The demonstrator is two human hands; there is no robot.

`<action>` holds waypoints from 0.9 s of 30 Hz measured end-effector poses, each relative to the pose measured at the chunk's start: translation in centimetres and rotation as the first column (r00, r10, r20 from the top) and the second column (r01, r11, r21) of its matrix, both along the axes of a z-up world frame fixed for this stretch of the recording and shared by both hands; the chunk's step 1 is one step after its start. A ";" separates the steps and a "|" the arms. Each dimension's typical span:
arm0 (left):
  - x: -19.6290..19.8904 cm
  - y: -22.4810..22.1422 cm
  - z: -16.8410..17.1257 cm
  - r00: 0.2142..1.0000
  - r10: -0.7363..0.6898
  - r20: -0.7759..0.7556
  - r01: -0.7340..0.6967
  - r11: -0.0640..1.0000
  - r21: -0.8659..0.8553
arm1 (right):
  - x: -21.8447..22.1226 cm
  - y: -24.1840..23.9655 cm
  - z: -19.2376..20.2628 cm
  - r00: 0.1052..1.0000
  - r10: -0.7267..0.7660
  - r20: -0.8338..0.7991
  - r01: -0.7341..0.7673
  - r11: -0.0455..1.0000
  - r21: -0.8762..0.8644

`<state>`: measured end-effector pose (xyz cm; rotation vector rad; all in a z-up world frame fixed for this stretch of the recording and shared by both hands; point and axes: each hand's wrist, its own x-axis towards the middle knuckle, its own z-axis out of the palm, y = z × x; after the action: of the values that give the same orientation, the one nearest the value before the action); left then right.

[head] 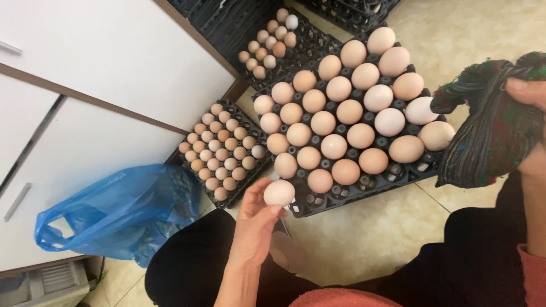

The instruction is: Inspecting and cleaning individual eggs from a tray using a cloth in a processing area.

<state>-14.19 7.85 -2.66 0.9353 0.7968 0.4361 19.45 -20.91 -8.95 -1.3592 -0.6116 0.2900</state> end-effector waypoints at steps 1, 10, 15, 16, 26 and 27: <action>-0.1 0.0 -0.1 0.999 -0.021 0.050 0.022 0.999 -0.029 | 0.0 -1.1 -1.6 0.861 0.006 0.508 0.049 0.994 -0.094; 2.2 -1.6 0.4 0.835 -0.099 -0.541 0.499 0.548 0.671 | -0.3 1.6 3.8 0.921 -0.036 -0.389 0.094 0.987 0.132; 4.1 -1.4 0.0 0.824 0.118 -0.554 0.522 0.224 0.823 | -0.5 1.6 4.4 0.912 -0.111 -0.394 0.165 0.981 0.104; 4.4 -1.3 0.0 0.867 0.179 -0.464 0.459 0.073 0.885 | -0.7 1.6 4.8 0.896 -0.090 -0.436 0.166 0.976 0.141; 4.3 -0.6 -2.1 0.854 0.189 -0.485 0.454 0.183 0.872 | -0.9 1.8 4.9 0.885 -0.160 -0.438 0.212 0.974 0.073; 4.2 -0.8 -2.3 0.849 0.213 -0.484 0.460 0.151 0.875 | -0.8 1.8 4.8 0.896 -0.118 -0.429 0.180 0.978 0.108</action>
<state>-9.99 7.03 -4.96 2.5308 0.8436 0.5615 18.63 -19.07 -4.13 -1.1468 -0.1607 0.3926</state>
